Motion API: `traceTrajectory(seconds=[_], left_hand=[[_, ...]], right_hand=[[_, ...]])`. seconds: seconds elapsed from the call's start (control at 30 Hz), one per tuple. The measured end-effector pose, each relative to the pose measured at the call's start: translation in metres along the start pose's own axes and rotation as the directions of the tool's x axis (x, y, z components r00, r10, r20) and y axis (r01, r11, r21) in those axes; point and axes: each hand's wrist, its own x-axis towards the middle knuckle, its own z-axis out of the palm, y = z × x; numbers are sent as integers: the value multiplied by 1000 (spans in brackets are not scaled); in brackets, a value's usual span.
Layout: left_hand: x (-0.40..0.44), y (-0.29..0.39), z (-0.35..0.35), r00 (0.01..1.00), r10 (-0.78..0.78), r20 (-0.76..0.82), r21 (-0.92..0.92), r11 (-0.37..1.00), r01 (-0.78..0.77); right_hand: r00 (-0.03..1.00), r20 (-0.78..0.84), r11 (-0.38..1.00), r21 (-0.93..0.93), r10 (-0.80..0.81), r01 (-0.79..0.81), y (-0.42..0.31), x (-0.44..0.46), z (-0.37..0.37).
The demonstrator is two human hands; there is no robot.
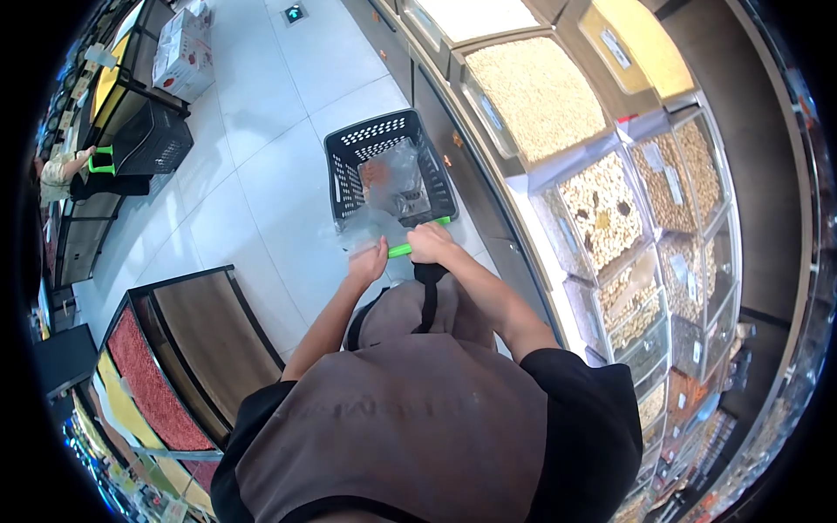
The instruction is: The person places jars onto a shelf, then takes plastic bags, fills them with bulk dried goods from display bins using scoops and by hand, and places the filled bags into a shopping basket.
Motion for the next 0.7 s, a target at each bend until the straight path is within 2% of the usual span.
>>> traceTrajectory(seconds=[0.07,0.17,0.2,0.27,0.4,0.47,0.6,0.7], left_hand=[[17,2,-14,998,-57,33,25,998,56],[42,-1,-27,993,-61,103,49,997,56],[52,-1,-28,993,-70,97,38,997,66],[64,-4,-31,998,-15,-59,0,1000,15],[97,-2,-57,997,-77,-6,-8,997,77],[118,-3,-69,994,-110,14,-6,994,110],[155,-7,-100,988,-151,41,-46,987,152],[190,-15,-122,993,-114,-39,-68,991,111]], right_hand=[[1000,-13,1000,-8,-22,22,6,20,-14],[998,-14,998,-4,-55,55,17,40,-28],[997,-29,997,-9,-72,72,20,49,-34],[994,-29,994,-18,-109,108,27,66,-45],[985,-51,985,-56,-164,161,35,104,-69],[993,-13,991,-58,-119,118,38,123,-86],[989,-14,988,-55,-147,146,46,169,-110],[993,15,990,-88,-114,115,47,205,-137]])
